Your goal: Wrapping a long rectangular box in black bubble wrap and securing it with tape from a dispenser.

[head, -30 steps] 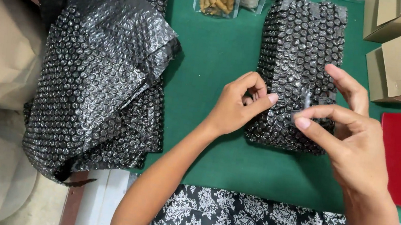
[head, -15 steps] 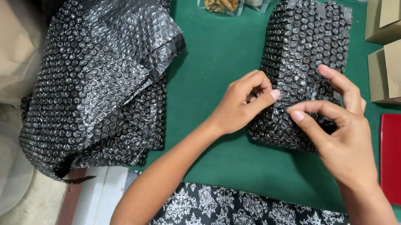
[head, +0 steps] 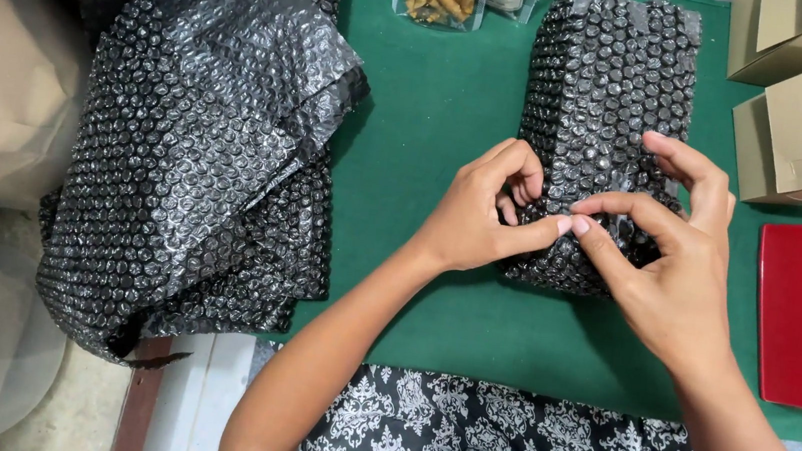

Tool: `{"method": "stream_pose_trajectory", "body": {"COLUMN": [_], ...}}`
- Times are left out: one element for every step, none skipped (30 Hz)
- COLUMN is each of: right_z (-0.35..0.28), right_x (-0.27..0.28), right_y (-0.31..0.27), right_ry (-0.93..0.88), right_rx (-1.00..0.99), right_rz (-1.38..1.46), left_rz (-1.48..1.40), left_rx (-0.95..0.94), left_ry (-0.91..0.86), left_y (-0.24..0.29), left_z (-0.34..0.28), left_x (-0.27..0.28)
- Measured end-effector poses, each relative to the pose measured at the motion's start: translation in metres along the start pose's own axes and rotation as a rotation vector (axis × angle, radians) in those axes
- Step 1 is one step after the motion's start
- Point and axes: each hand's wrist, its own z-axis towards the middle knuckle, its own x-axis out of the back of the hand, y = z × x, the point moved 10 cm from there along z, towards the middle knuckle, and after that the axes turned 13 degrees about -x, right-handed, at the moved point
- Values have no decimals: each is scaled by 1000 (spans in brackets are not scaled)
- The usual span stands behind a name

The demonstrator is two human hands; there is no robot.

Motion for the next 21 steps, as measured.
{"method": "stream_pose_trajectory", "body": {"right_z": [0, 0, 1, 1, 1, 2, 2, 4, 6, 8, 9, 10, 11, 13, 15, 17, 20, 23, 26, 27, 28], "right_x": [0, 0, 0, 0, 0, 0, -1, 0, 4, 8, 7, 5, 4, 3, 3, 2, 2, 1, 0, 1, 1], "right_y": [-1, -1, -1, -1, 0, -1, -1, -1, -2, -3, -3, 0, 3, 3, 3, 4, 4, 4, 4, 6, 6], "right_ry": [0, 0, -2, -2, -2, -4, -6, -6, 20, 47, 48, 43, 38, 38, 38, 39, 39, 31, 24, 26, 14], "right_rx": [5, 5, -1, -6, -6, -3, -1, -1, 4, 11, 12, -18, -48, -49, -59, -70, -71, -64, -57, -57, -46], "right_rz": [-2, -2, -8, -15, -15, -28, -41, -42, 3, 50, 50, 51, 52, 52, 34, 17, 19, -16, -50, -50, -50], "left_rz": [31, 31, 32, 33, 33, 31, 30, 29, 30, 32, 33, 29, 25, 25, 25, 28, 29, 24, 20, 20, -1], "left_rx": [-8, -8, 6, 20, 19, 29, 39, 39, 48, 55, 54, 56, 58, 58, 48, 37, 38, 48, 58, 56, 56], "left_ry": [-9, -9, -19, -29, -30, -39, -48, -48, -56, -65, -65, -64, -64, -64, -68, -73, -74, -81, -88, -90, -49], "left_y": [1, 2, 1, 1, 0, -1, -2, -2, -3, -4, -3, -3, -3, -4, -3, -3, -3, -4, -5, -6, -7], "left_z": [0, 1, 0, 1, 1, 0, 0, 0, -1, -1, -1, -1, -1, -1, -1, -1, -1, -1, -2, -2, -2], "left_x": [0, 0, -1, -2, -2, -2, -3, -3, -3, -4, -4, -4, -4, -4, -4, -5, -4, -5, -6, -7, -4]}}
